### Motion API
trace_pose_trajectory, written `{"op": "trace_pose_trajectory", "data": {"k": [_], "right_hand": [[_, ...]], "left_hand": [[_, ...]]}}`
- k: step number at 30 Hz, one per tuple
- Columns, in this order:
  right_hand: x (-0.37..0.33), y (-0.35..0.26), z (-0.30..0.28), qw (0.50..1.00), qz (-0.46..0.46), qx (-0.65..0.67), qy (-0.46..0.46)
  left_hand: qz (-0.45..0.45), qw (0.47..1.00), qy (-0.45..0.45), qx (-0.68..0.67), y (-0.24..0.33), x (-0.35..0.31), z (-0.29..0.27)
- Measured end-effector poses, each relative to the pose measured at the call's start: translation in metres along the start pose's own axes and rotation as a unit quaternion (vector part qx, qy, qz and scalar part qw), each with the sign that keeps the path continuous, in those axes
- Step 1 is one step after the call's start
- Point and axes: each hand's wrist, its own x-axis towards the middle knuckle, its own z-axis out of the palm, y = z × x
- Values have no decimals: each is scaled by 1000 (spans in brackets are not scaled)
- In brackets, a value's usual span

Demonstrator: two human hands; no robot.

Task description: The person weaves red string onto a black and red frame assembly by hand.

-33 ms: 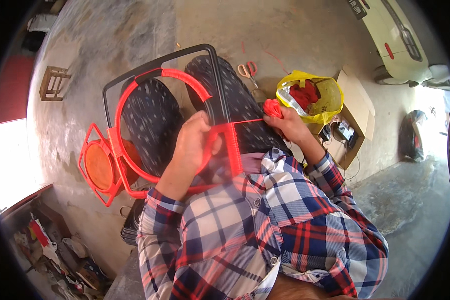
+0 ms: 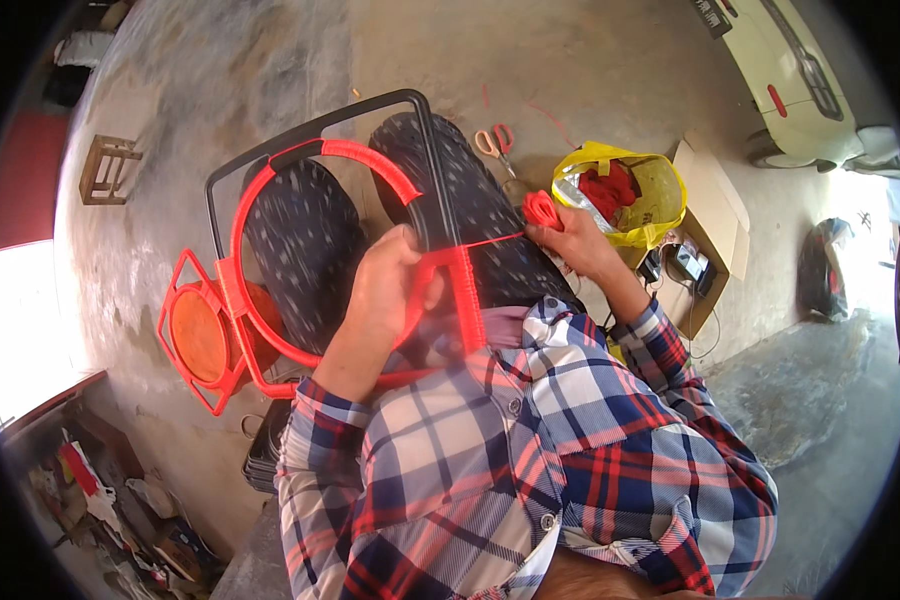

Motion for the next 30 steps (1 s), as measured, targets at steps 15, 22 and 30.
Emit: {"op": "trace_pose_trajectory", "data": {"k": [15,22,30], "right_hand": [[49,-92,49,857,-430,-223,174],[26,-56,57,912,-347,-218,5],[17,-48,2,930,-191,311,-37]], "left_hand": [[167,978,120,35,-14,0,-2],[33,996,75,31,-10,7,0],[43,996,73,-26,-8,3,6]]}}
